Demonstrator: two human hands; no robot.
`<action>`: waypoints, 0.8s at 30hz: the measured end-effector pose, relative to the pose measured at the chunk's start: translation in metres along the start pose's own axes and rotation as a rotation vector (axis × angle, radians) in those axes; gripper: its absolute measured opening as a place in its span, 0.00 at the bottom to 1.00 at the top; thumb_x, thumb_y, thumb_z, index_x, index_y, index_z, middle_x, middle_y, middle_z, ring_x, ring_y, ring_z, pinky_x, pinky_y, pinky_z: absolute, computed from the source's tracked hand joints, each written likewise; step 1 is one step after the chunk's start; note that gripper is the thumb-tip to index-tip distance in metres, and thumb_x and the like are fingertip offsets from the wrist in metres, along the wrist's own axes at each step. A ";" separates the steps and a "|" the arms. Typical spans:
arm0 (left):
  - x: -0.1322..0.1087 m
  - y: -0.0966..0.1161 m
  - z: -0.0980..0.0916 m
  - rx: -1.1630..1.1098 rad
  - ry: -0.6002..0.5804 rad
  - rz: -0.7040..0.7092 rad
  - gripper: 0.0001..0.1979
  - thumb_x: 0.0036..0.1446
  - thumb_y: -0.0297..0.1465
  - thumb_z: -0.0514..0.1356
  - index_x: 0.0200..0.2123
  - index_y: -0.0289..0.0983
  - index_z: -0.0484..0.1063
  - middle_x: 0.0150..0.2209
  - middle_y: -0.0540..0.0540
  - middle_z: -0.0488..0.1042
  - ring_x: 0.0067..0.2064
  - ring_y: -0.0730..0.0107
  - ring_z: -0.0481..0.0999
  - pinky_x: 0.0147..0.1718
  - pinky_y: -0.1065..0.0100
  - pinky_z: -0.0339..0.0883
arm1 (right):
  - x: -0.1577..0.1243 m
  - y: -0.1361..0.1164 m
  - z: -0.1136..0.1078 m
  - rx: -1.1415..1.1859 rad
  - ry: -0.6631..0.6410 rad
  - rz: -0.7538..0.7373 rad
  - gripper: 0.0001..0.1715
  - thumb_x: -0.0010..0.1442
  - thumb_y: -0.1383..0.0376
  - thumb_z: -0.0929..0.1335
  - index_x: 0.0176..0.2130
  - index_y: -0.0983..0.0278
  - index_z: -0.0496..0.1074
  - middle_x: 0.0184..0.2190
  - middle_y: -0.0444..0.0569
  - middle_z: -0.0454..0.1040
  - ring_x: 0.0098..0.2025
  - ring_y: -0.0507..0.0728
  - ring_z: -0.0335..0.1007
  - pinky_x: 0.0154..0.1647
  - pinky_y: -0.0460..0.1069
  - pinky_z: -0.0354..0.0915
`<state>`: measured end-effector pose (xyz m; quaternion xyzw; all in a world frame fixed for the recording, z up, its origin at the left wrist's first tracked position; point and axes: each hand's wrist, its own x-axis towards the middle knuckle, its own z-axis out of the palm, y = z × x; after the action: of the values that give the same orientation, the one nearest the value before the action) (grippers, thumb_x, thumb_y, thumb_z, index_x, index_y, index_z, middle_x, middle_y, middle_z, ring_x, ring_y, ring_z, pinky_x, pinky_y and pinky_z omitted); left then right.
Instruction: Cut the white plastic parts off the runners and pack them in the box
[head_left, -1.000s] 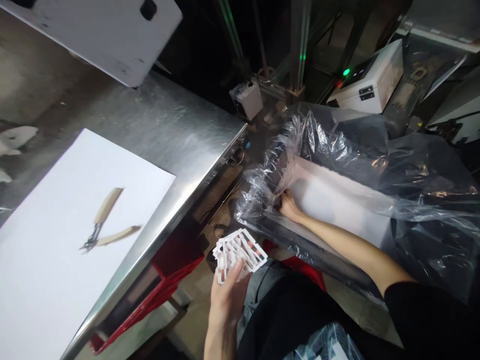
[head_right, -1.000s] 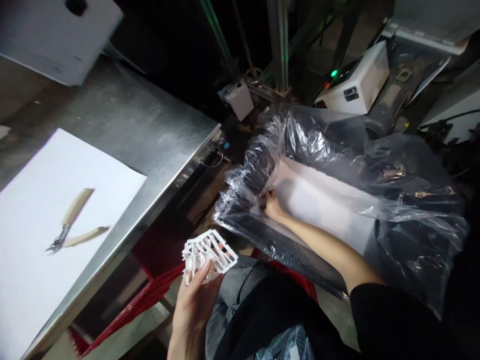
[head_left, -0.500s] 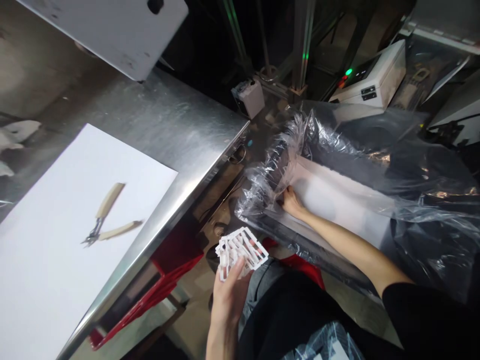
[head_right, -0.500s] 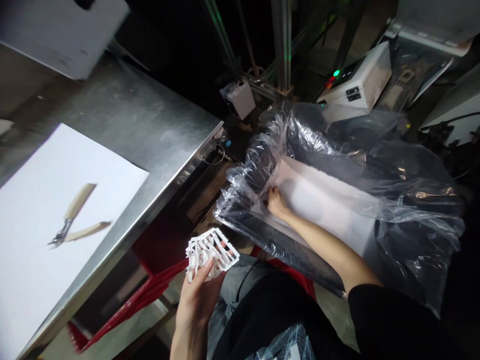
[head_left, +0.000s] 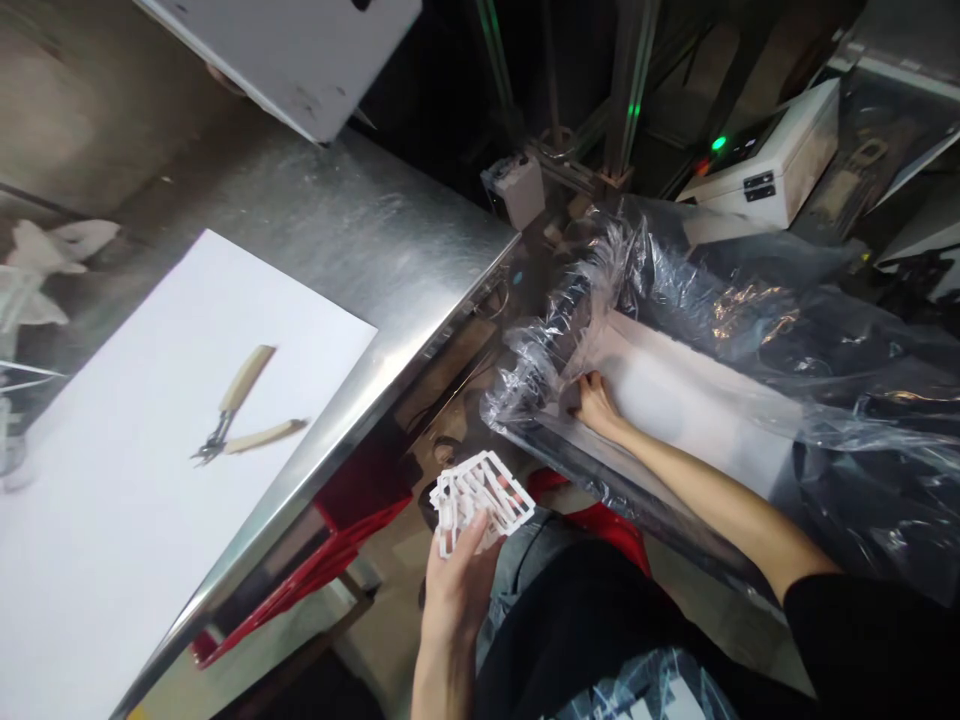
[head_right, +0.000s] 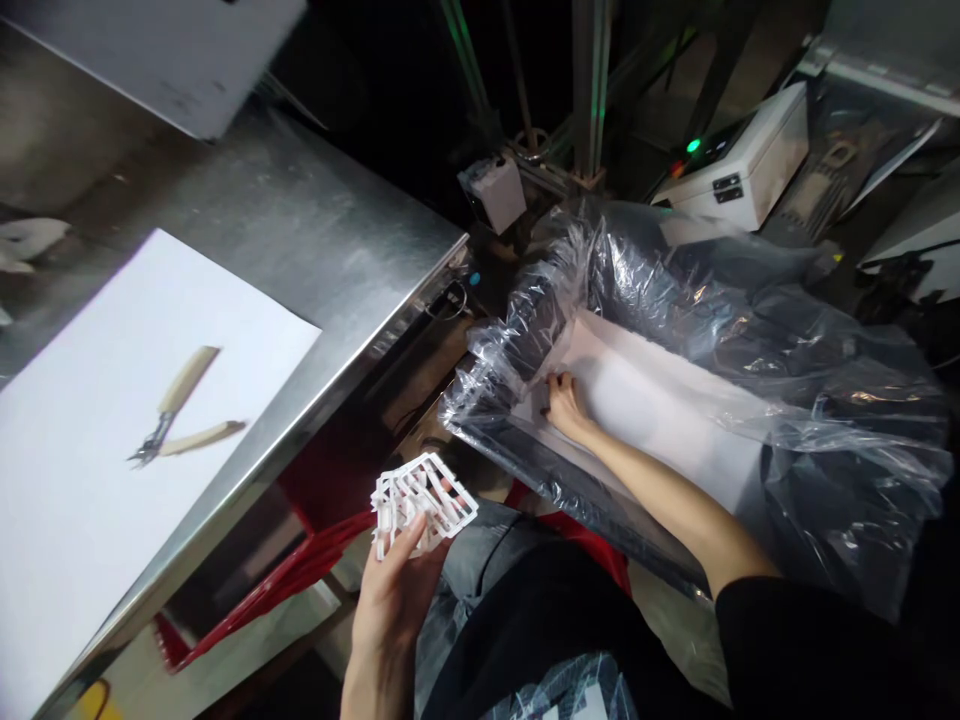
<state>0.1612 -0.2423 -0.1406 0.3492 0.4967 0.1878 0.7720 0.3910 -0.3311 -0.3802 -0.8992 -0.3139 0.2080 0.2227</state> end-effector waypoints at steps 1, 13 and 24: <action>0.000 0.000 0.000 0.000 -0.003 0.002 0.23 0.52 0.36 0.75 0.52 0.43 0.81 0.49 0.41 0.84 0.49 0.55 0.84 0.55 0.56 0.76 | 0.001 -0.002 -0.001 -0.005 -0.017 -0.012 0.25 0.69 0.57 0.71 0.61 0.64 0.70 0.61 0.56 0.69 0.59 0.65 0.70 0.58 0.64 0.70; 0.010 -0.007 -0.020 0.060 0.015 0.030 0.28 0.48 0.40 0.76 0.52 0.38 0.81 0.47 0.37 0.84 0.50 0.48 0.84 0.52 0.53 0.79 | 0.017 0.010 -0.047 -0.141 -0.063 0.125 0.24 0.69 0.57 0.71 0.60 0.64 0.71 0.60 0.56 0.71 0.58 0.64 0.71 0.57 0.63 0.71; 0.006 0.002 -0.022 -0.027 0.048 0.053 0.32 0.49 0.35 0.76 0.58 0.41 0.77 0.50 0.39 0.83 0.51 0.49 0.84 0.51 0.57 0.80 | 0.033 0.043 -0.071 -0.101 0.070 0.260 0.27 0.70 0.57 0.71 0.63 0.63 0.69 0.62 0.56 0.69 0.58 0.64 0.72 0.57 0.64 0.72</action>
<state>0.1444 -0.2293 -0.1487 0.3473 0.5033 0.2231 0.7592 0.4712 -0.3591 -0.3533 -0.9491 -0.1967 0.1876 0.1591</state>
